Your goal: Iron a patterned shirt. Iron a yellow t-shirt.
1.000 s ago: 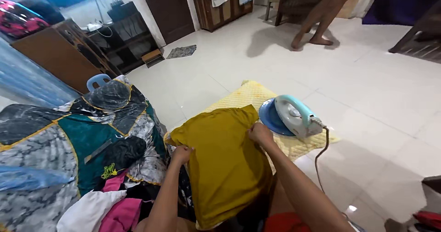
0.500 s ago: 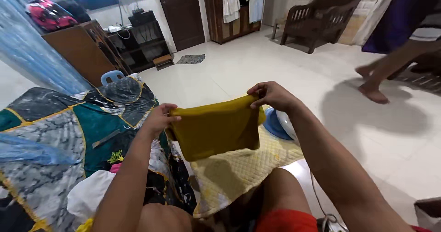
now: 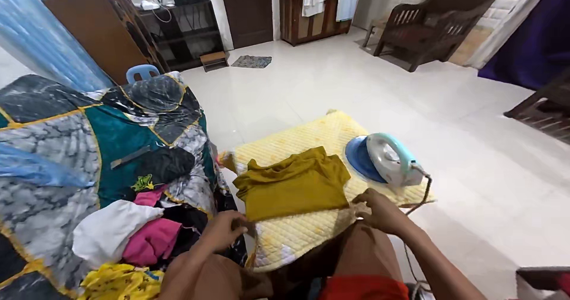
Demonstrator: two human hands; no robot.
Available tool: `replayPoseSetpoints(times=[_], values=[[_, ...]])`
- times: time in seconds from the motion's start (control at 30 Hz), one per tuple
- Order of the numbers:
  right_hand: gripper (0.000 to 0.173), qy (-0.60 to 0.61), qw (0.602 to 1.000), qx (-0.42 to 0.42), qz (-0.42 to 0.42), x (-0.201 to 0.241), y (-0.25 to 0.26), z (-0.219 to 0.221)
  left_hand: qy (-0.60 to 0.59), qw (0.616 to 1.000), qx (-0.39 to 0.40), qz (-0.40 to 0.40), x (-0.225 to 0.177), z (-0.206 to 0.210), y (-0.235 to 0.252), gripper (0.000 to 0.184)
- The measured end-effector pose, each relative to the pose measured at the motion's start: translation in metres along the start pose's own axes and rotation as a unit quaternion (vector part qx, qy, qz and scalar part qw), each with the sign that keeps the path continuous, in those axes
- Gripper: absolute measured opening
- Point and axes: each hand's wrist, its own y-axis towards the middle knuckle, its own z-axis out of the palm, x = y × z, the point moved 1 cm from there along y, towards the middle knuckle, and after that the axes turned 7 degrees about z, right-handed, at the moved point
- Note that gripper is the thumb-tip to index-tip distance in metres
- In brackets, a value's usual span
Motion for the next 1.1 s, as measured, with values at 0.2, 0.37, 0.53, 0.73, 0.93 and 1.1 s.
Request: replayPoseSetpoints(times=[0.2,0.37,0.53,0.73,0.93,1.1], values=[[0.027,0.036,0.990,-0.125,-0.048,0.028,0.059,-0.049,-0.067,0.966,-0.248,-0.035,-0.001,-0.052,0.060,0.033],[0.035,0.016,0.990,-0.123,-0.060,0.056,0.140,-0.041,-0.026,0.982,-0.185,-0.016,0.008,-0.047,0.120,0.049],[0.044,-0.037,0.994,-0.074,-0.073,0.066,0.166,-0.009,0.069,0.987,-0.142,-0.020,0.015,-0.030,0.130,0.051],[0.029,0.023,0.990,-0.087,-0.110,0.044,0.147,-0.013,0.013,0.969,-0.225,0.101,0.023,-0.041,0.107,0.042],[0.032,0.054,0.993,-0.056,-0.089,0.050,0.172,-0.023,-0.040,0.982,-0.179,-0.053,0.020,-0.059,0.149,0.050],[0.058,0.003,1.000,-0.005,0.018,0.056,0.203,-0.020,-0.029,0.983,-0.098,-0.154,0.025,-0.061,0.181,0.047]])
